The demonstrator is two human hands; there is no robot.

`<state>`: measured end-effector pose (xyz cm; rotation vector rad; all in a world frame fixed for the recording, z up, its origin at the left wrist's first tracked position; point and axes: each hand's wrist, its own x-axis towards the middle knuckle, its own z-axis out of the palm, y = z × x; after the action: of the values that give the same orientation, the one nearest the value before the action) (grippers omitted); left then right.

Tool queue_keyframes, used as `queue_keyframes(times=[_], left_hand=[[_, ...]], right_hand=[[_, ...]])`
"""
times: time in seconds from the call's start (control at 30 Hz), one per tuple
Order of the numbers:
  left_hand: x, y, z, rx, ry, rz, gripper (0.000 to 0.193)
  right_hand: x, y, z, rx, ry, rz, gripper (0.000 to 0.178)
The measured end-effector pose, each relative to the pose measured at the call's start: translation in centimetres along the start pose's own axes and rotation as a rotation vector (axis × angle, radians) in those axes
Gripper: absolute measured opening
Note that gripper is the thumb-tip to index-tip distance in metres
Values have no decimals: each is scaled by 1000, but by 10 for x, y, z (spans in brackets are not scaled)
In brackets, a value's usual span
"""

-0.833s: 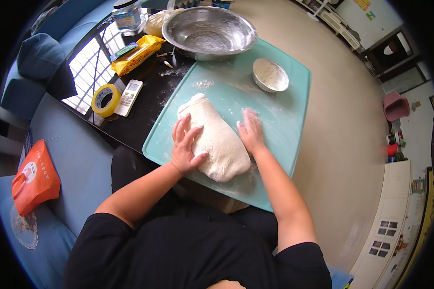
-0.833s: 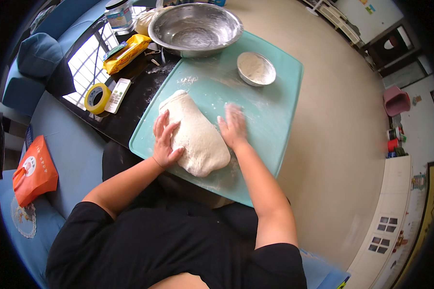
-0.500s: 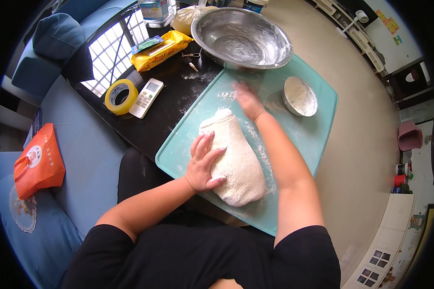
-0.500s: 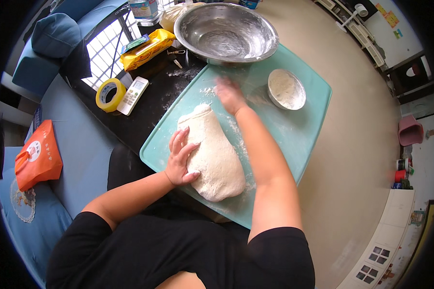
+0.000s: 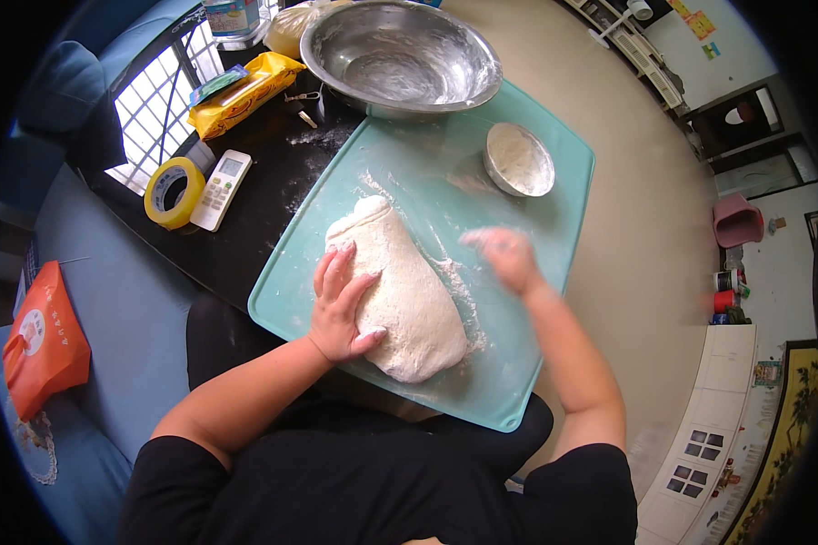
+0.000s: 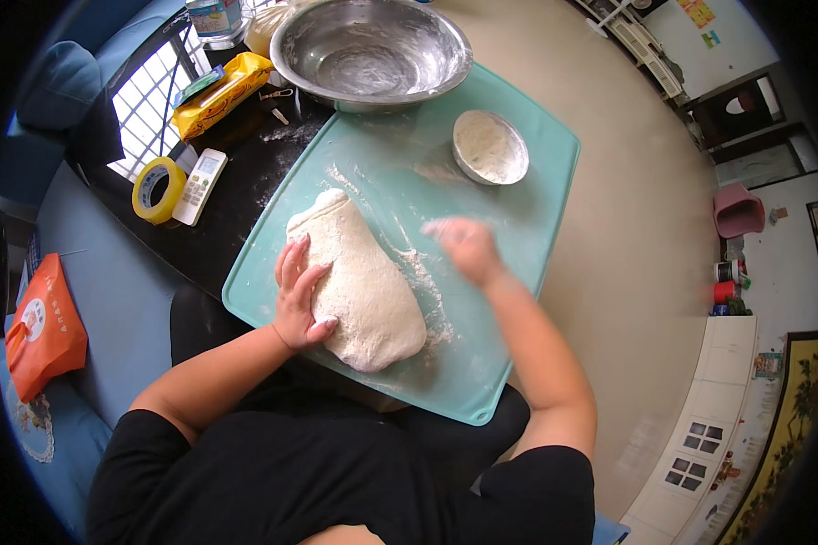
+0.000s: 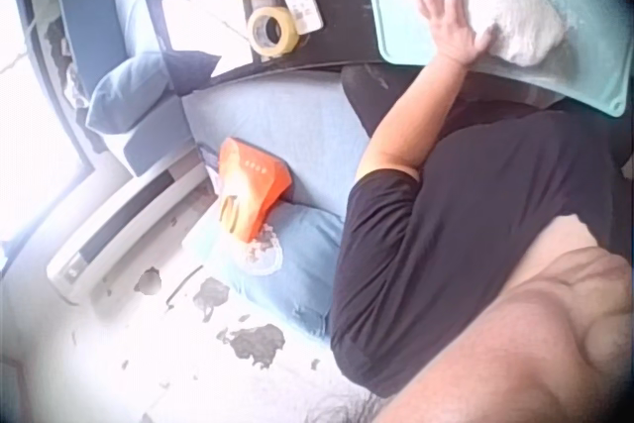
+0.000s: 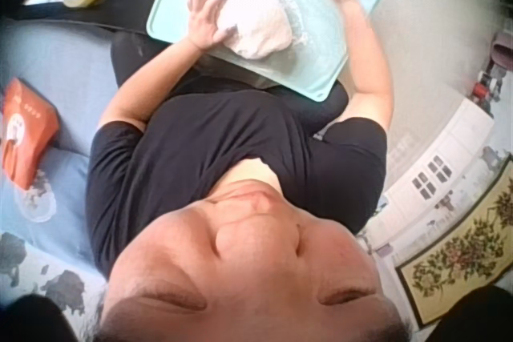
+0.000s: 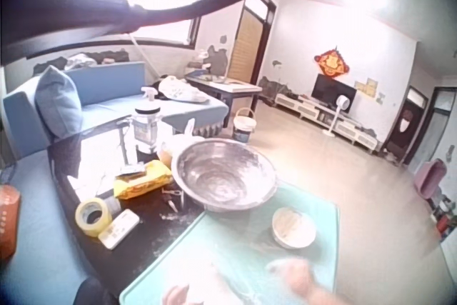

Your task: The person kneads a large ball of dough on a light blue cutting board. They repeatedly fold, press, and turn the dough by hand, occasionally adding flour from a small bowl to prevent sticking. The dough is worked into a smooth, elongated shape by the end of the clip.

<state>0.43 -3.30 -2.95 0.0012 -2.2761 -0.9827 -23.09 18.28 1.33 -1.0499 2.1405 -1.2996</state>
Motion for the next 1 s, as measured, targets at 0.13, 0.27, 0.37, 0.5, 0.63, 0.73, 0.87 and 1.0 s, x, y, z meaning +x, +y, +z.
queue_keyframes(times=[0.13, 0.27, 0.37, 0.5, 0.63, 0.73, 0.87, 1.0], left_hand=[[-1, -2, -1, -10, -4, 15, 70], [-2, -4, 1, -12, -10, 5, 70], [-2, -2, -4, 32, -29, -8, 70], [-2, 1, -4, 27, -19, -7, 70], [-1, -1, 0, 34, 1, 9, 70], [0, -1, -1, 35, 11, 15, 71], [1, 1, 2, 47, 9, 23, 71], [2, 1, 0, 56, 10, 17, 70]], right_hand=[[114, 21, -77, -214, 440, 167, 28], [162, 62, -78, -332, 328, 357, 40], [162, 53, -67, -626, 155, 409, 46], [155, 72, -88, -367, 62, 453, 26], [107, -17, -71, 400, 24, 369, 16], [86, -49, -50, 377, -164, 319, 19], [61, 7, -29, 100, 21, 208, 29], [23, 67, 40, -419, 21, -63, 47]])
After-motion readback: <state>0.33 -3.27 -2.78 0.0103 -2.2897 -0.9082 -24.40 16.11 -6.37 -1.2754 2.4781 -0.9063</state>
